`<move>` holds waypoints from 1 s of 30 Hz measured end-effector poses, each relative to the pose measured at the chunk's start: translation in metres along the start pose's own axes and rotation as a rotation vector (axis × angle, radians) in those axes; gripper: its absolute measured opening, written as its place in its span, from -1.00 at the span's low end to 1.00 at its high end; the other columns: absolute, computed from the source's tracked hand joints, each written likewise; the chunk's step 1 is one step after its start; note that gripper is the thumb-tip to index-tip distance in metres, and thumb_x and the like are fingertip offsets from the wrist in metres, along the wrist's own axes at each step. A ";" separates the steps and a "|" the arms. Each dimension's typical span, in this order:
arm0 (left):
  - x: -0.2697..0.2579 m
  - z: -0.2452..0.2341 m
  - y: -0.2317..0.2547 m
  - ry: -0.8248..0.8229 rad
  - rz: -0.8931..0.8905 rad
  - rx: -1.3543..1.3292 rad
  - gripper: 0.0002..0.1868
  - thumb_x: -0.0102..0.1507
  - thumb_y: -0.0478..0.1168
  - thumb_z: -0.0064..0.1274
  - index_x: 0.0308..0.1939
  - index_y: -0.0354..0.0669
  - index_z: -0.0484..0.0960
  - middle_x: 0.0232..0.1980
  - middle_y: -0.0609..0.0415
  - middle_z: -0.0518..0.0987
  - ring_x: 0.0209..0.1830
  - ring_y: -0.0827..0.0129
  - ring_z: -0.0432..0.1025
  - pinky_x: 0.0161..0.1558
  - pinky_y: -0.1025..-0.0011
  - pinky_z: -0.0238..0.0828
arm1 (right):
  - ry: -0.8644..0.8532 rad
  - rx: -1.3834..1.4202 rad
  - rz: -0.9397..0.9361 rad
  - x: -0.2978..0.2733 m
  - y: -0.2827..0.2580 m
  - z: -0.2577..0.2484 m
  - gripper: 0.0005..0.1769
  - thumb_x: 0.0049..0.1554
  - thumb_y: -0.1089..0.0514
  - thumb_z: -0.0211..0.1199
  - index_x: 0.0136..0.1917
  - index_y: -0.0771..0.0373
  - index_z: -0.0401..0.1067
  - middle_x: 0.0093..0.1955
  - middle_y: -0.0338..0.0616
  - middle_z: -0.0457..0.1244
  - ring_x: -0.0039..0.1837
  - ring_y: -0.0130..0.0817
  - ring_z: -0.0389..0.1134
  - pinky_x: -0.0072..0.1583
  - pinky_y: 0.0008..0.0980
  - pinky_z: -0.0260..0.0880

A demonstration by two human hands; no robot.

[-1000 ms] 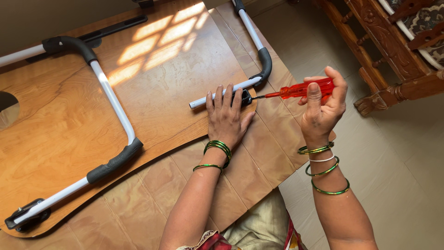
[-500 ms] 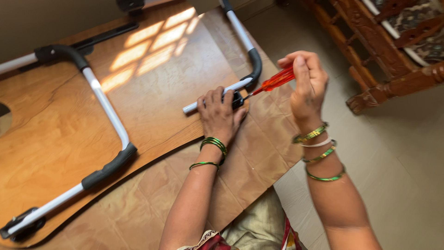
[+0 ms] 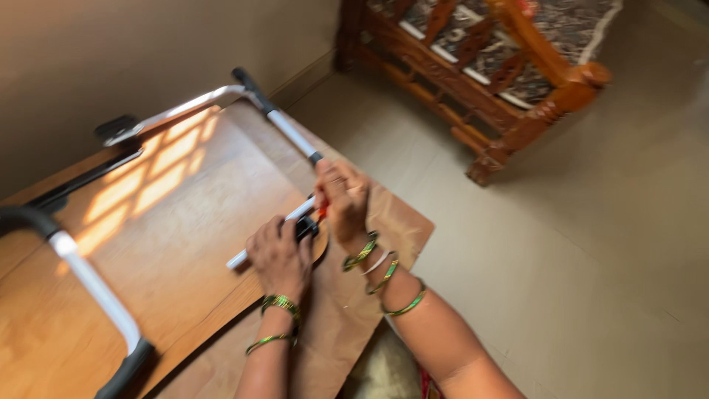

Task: The person uses a red screwdriver to tighten screws on a wooden tabletop with attached metal frame legs. They work on multiple joints, securing the legs to the tabletop and adjusting the frame components.

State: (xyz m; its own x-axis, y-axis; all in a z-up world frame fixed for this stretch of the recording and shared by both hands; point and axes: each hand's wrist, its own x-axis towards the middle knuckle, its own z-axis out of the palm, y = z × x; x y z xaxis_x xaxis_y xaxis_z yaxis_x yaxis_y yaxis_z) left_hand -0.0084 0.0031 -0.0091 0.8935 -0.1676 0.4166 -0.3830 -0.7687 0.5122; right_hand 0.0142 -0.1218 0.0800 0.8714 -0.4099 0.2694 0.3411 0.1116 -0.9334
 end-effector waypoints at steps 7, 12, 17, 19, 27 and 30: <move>-0.005 0.003 -0.002 0.008 0.030 0.027 -0.58 0.21 -0.02 0.18 0.08 -0.12 0.58 0.20 0.06 0.51 0.28 0.15 0.32 0.35 0.07 0.02 | -0.107 0.104 -0.020 0.005 -0.001 -0.007 -0.59 0.34 0.08 0.14 -0.33 0.22 0.24 -0.47 -0.31 0.12 -0.44 -0.59 0.11 -0.35 -0.54 0.15; -0.008 0.005 -0.005 0.015 0.052 0.028 -0.56 0.22 -0.01 0.18 0.09 -0.13 0.59 0.23 0.06 0.51 0.30 0.16 0.32 0.36 0.09 0.02 | -0.149 0.126 0.024 0.000 0.002 -0.009 -0.68 0.29 0.12 0.15 -0.27 0.27 0.30 -0.44 -0.28 0.13 -0.42 -0.58 0.10 -0.33 -0.54 0.12; -0.005 0.004 -0.011 -0.021 0.067 -0.017 -0.54 0.18 -0.02 0.21 0.10 -0.10 0.59 0.23 0.07 0.50 0.27 0.17 0.33 0.34 0.11 0.05 | -0.218 0.184 0.078 0.002 0.001 -0.014 -0.67 0.29 0.13 0.16 -0.29 0.26 0.28 -0.43 -0.27 0.13 -0.42 -0.57 0.09 -0.33 -0.52 0.12; -0.002 0.003 -0.014 -0.034 0.080 -0.036 -0.54 0.17 -0.03 0.23 0.10 -0.09 0.60 0.22 0.08 0.50 0.26 0.17 0.33 0.32 0.11 0.07 | -0.239 0.194 0.102 0.005 -0.001 -0.016 -0.67 0.28 0.13 0.15 -0.31 0.26 0.27 -0.45 -0.27 0.12 -0.43 -0.56 0.09 -0.34 -0.51 0.10; 0.008 0.003 -0.021 -0.079 0.145 -0.031 -0.53 0.14 -0.08 0.24 0.11 -0.05 0.58 0.28 0.06 0.48 0.32 0.16 0.31 0.35 0.10 0.06 | -0.405 0.242 0.142 0.017 -0.009 -0.026 -0.63 0.28 0.10 0.09 -0.33 0.28 0.25 -0.52 -0.22 0.05 -0.48 -0.48 0.04 -0.36 -0.46 0.05; 0.010 0.006 -0.016 -0.074 0.163 0.014 -0.47 0.10 -0.12 0.22 0.17 -0.02 0.57 0.34 0.00 0.43 0.38 0.12 0.26 0.36 0.05 0.01 | -0.433 0.251 0.158 0.024 -0.008 -0.024 -0.62 0.28 0.08 0.07 -0.33 0.29 0.25 -0.53 -0.20 0.05 -0.50 -0.49 0.01 -0.40 -0.46 0.02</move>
State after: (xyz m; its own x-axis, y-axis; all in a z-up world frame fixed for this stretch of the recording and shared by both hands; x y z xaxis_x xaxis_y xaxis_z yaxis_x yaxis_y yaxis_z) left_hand 0.0084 0.0100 -0.0179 0.8348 -0.3351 0.4369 -0.5215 -0.7359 0.4318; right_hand 0.0238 -0.1544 0.0886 0.9669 0.0351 0.2527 0.2213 0.3773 -0.8993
